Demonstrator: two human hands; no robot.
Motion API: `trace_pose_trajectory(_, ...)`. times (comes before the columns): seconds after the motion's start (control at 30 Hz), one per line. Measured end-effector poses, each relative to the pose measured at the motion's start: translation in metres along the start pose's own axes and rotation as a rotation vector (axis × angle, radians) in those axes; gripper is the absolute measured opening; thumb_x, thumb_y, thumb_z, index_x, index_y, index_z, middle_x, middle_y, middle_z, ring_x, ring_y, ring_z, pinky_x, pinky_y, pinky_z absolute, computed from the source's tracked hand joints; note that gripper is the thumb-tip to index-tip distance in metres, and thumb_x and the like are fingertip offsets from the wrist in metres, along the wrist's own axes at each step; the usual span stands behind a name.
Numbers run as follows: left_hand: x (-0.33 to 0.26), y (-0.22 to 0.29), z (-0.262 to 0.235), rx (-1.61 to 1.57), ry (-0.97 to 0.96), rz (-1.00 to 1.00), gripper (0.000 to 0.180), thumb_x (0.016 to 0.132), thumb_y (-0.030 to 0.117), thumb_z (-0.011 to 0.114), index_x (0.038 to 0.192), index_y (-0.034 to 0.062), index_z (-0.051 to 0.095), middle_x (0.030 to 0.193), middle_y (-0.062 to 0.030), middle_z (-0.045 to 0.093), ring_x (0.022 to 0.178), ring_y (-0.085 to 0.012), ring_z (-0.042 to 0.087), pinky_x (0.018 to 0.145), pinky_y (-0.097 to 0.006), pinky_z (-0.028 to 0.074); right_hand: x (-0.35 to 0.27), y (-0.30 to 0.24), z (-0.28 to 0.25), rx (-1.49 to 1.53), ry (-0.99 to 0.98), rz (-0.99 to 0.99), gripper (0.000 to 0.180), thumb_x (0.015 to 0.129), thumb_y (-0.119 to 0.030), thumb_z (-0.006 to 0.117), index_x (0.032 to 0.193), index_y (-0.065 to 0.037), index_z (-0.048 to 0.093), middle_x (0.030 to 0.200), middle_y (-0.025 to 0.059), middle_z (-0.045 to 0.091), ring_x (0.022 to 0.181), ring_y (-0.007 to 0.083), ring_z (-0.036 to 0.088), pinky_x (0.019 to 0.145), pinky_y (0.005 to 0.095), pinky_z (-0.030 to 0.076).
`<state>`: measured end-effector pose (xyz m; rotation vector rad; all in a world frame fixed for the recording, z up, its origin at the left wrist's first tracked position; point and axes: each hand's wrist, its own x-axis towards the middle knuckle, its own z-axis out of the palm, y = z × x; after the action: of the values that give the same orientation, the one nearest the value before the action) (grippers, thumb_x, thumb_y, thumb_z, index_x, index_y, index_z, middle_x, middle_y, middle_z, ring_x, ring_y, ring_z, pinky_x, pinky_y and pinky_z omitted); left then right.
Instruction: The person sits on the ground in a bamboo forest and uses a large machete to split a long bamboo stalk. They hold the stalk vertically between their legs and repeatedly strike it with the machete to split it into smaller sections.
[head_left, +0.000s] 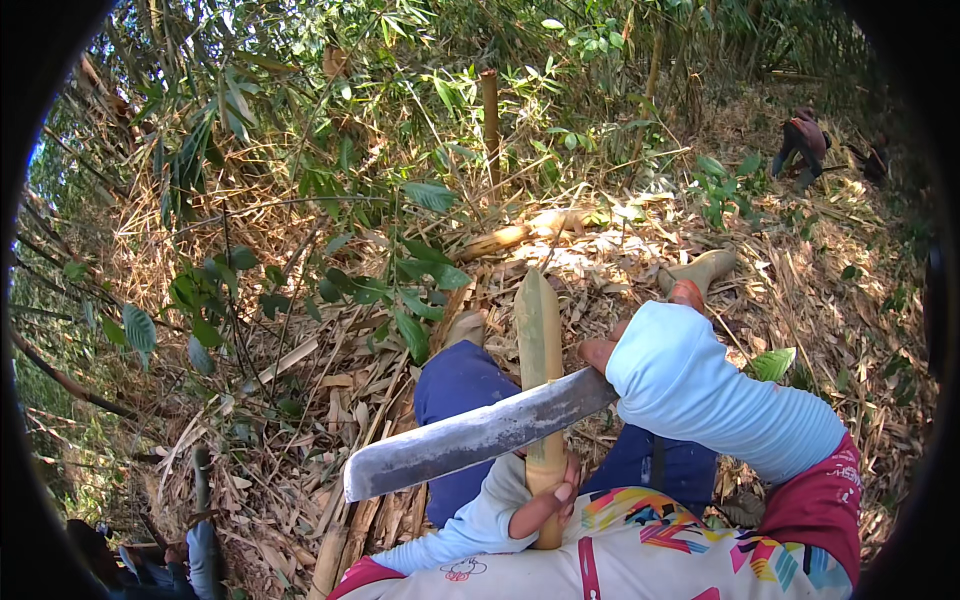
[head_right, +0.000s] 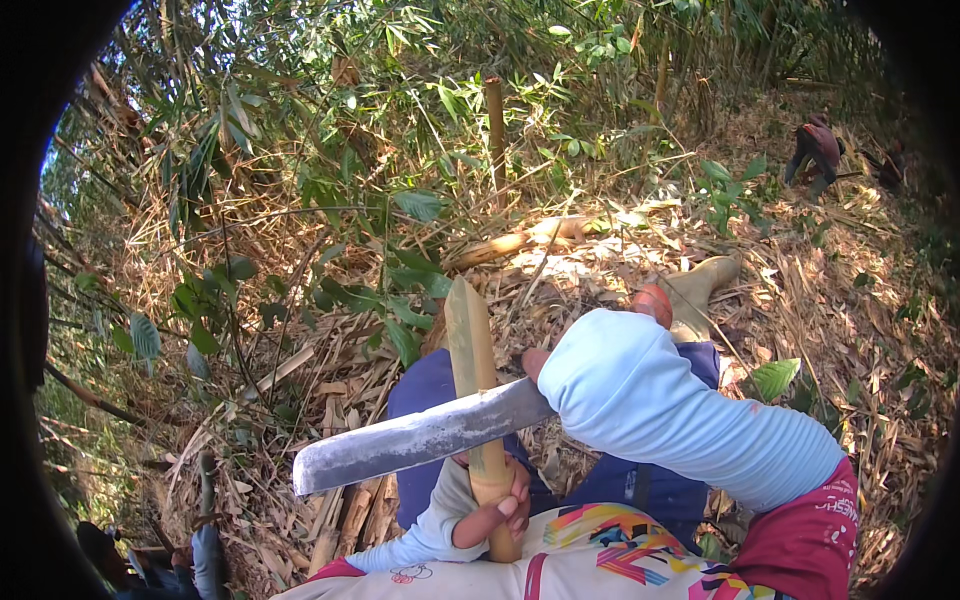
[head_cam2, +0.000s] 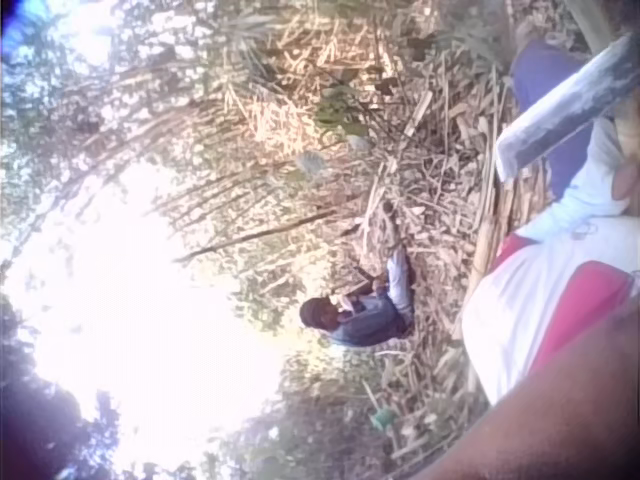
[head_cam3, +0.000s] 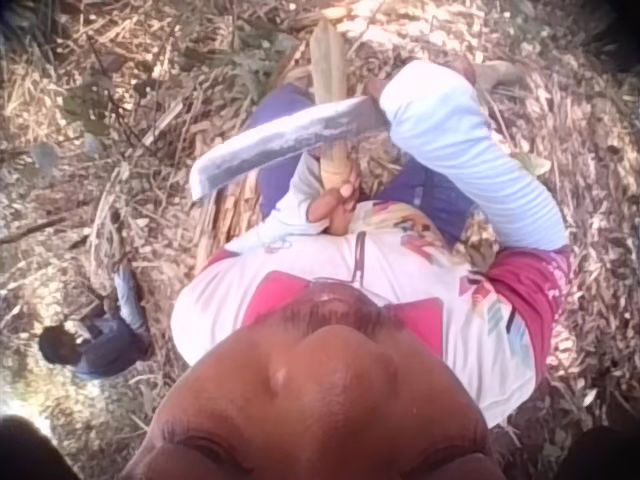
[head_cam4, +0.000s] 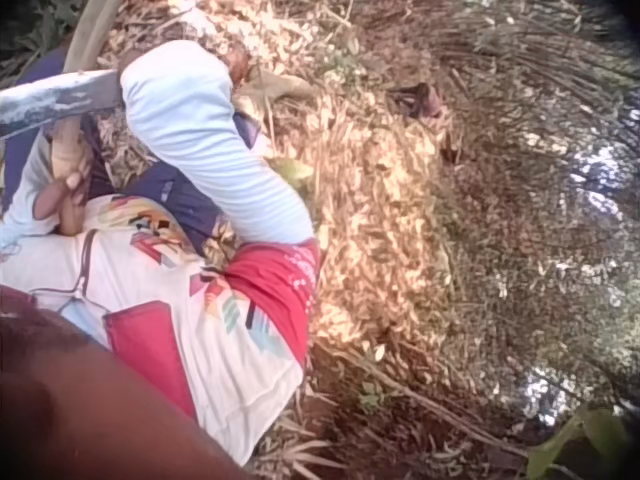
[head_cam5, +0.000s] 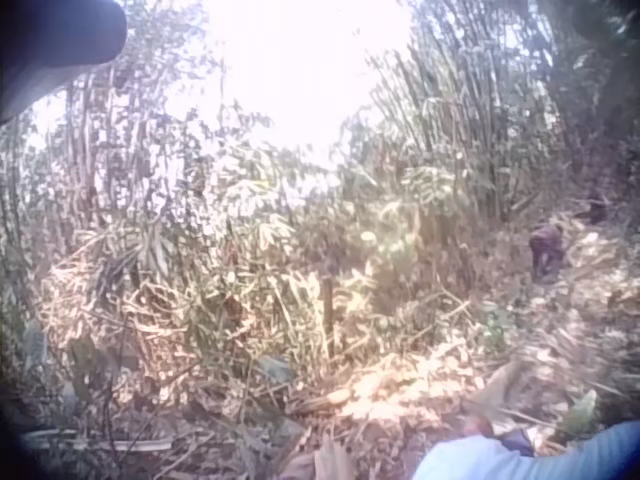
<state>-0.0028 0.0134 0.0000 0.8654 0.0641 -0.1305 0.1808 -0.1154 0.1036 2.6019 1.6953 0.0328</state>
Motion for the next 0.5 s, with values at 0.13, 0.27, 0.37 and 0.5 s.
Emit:
trace_pose_trajectory(0.13, -0.004, -0.009, 0.000, -0.054, 0.021, 0.076, 0.046, 0.088, -0.006, 0.054, 0.119, 0.0172, 0.029, 0.099, -0.0128, 0.049, 0.071, -0.0186, 0.056, 0.061, -0.035, 0.052, 0.011, 0.003, -0.017, 0.040, -0.082, 0.061, 0.041, 0.062, -0.027, 0.078, 0.099, -0.015, 0.068, 0.071, 0.0075, 0.066, 0.073, 0.0304, 0.066, 0.075, 0.0543, 0.043)
trace_pose_trajectory(0.27, -0.006, -0.007, 0.000, -0.039, 0.007, 0.093, 0.047, 0.088, -0.009, 0.052, 0.120, 0.0186, 0.030, 0.100, -0.0135, 0.049, 0.071, -0.0188, 0.055, 0.062, -0.036, 0.051, 0.022, 0.013, -0.021, 0.106, -0.088, 0.123, 0.039, 0.064, -0.024, 0.076, 0.101, -0.017, 0.068, 0.072, 0.0095, 0.067, 0.076, 0.0314, 0.068, 0.075, 0.0457, 0.048)
trace_pose_trajectory(0.37, -0.004, -0.008, 0.000, -0.048, -0.008, 0.104, 0.049, 0.088, -0.010, 0.051, 0.121, 0.0191, 0.029, 0.101, -0.0137, 0.049, 0.071, -0.0188, 0.055, 0.061, -0.036, 0.051, 0.026, 0.011, -0.031, 0.011, -0.117, 0.143, 0.038, 0.065, -0.024, 0.076, 0.101, -0.018, 0.069, 0.073, 0.0096, 0.067, 0.076, 0.0303, 0.068, 0.073, 0.0440, 0.050)
trace_pose_trajectory(0.5, -0.005, -0.006, 0.003, -0.048, 0.002, 0.123, 0.040, 0.090, -0.006, 0.052, 0.115, 0.0144, 0.028, 0.102, -0.0123, 0.050, 0.074, -0.0146, 0.053, 0.064, -0.031, 0.049, 0.032, 0.016, -0.028, 0.049, -0.116, 0.131, 0.037, 0.064, -0.021, 0.076, 0.100, -0.017, 0.069, 0.075, 0.0087, 0.068, 0.077, 0.0302, 0.068, 0.070, 0.0424, 0.051)
